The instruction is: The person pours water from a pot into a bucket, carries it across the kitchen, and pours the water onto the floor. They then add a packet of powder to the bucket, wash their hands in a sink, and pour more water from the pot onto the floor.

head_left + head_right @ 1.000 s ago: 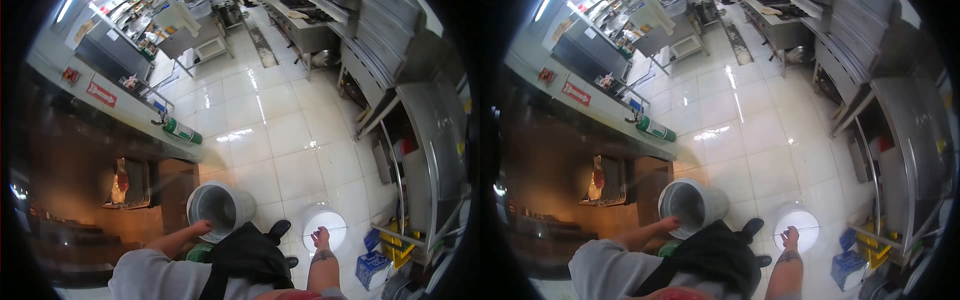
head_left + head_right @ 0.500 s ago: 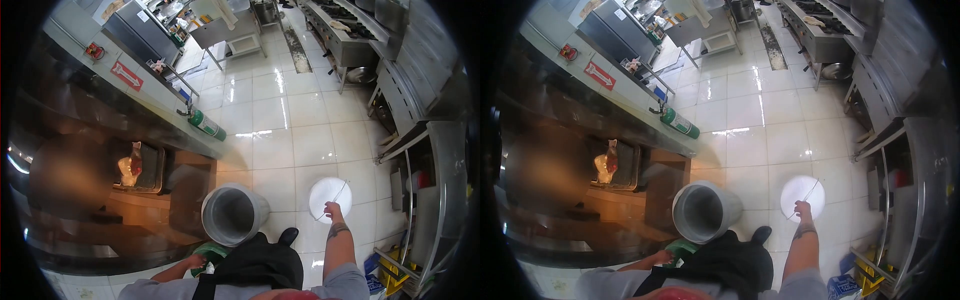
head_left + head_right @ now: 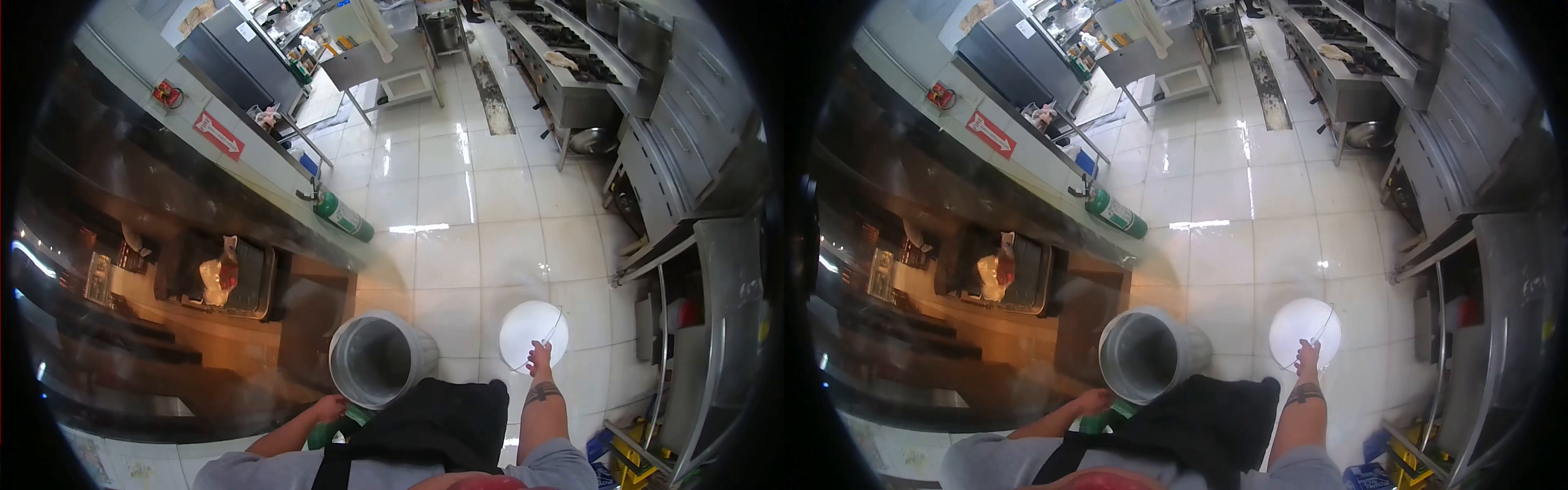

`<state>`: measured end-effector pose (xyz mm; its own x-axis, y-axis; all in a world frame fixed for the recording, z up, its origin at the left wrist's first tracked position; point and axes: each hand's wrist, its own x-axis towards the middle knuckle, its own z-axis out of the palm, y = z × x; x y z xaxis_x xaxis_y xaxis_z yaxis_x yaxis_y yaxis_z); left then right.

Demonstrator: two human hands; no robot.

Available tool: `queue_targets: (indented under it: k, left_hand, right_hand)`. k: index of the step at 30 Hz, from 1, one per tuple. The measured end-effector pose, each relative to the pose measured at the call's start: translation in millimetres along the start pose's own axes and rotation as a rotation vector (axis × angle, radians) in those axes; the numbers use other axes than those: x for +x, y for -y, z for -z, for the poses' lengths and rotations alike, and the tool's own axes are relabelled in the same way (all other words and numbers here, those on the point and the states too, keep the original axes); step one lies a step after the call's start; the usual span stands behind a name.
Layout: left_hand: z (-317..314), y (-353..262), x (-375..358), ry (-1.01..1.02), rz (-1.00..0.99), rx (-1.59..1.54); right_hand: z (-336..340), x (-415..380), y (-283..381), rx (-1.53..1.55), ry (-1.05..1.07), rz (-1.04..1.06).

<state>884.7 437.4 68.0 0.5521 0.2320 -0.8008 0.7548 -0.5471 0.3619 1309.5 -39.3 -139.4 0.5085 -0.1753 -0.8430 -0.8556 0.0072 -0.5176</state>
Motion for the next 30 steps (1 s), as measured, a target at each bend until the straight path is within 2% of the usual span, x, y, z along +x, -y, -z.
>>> queue_targets:
  k: [1,2,3,5,6,8,11,12,13,15,17,19,21,23,25,26,28,30]
  left_hand:
    - [-0.8,1.5,7.3,0.001,-0.195,0.221]
    - [-5.3,1.9,17.7,-0.04,-0.136,0.114]
    - [-6.7,-0.5,12.5,-0.068,-0.053,0.017]
    - [12.9,-66.3,-21.7,-0.08,-0.202,0.235]
    - [5.0,-74.6,-37.9,-0.034,-0.183,0.255]
    - [-5.9,-86.4,-33.9,-0.042,0.262,-0.449]
    - [-35.8,-69.3,-28.3,0.045,0.294,-0.482]
    - [-49.8,-60.3,-25.7,0.045,0.288,-0.363]
    - [-51.8,-64.6,-21.0,0.058,0.292,-0.38]
    - [-45.5,-77.1,-5.4,0.217,0.036,0.164]
    - [-40.1,-71.8,19.7,0.243,0.026,0.105]
    - [-10.0,-88.9,67.1,0.241,-0.111,0.067]
    - [12.9,-38.2,146.2,0.35,-0.323,0.23]
    - [82.4,-104.3,187.9,0.261,0.108,-0.124]
    - [132.7,-123.8,233.6,0.075,0.111,-0.396]
    - [161.2,-141.1,247.3,0.098,0.112,-0.387]
    - [217.5,-175.6,267.0,0.015,0.114,-0.61]
    - [251.7,-174.6,282.1,-0.003,0.102,-0.578]
  right_hand:
    - [2.4,6.0,2.1,0.021,0.046,-0.018]
    - [4.9,14.7,-9.2,0.04,0.092,-0.052]
    - [8.4,61.2,-42.7,0.12,0.123,0.064]
    - [13.0,59.9,-38.5,0.075,0.207,-0.023]
    - [9.4,27.6,-15.0,0.063,0.06,-0.105]
    - [14.9,42.7,-8.1,0.065,0.123,-0.125]
    - [19.5,79.7,-19.6,0.206,0.105,-0.09]
    - [21.6,80.2,-14.7,0.227,0.101,-0.128]
    - [19.3,58.2,7.4,0.207,0.091,-0.128]
    - [8.9,13.1,54.7,0.196,-0.03,-0.186]
    - [7.6,27.1,55.3,0.126,-0.033,-0.232]
    - [4.1,48.1,54.2,0.161,0.011,-0.325]
    - [0.8,87.2,35.7,0.165,0.013,-0.29]
    - [-14.2,96.4,44.5,0.189,0.03,-0.253]
    - [-38.6,74.8,76.4,0.116,-0.104,-0.323]
    - [-42.9,72.5,76.2,0.123,-0.124,-0.334]
    - [-58.0,81.6,72.4,0.144,-0.183,-0.193]
    - [-55.4,91.5,55.9,0.106,-0.171,-0.254]
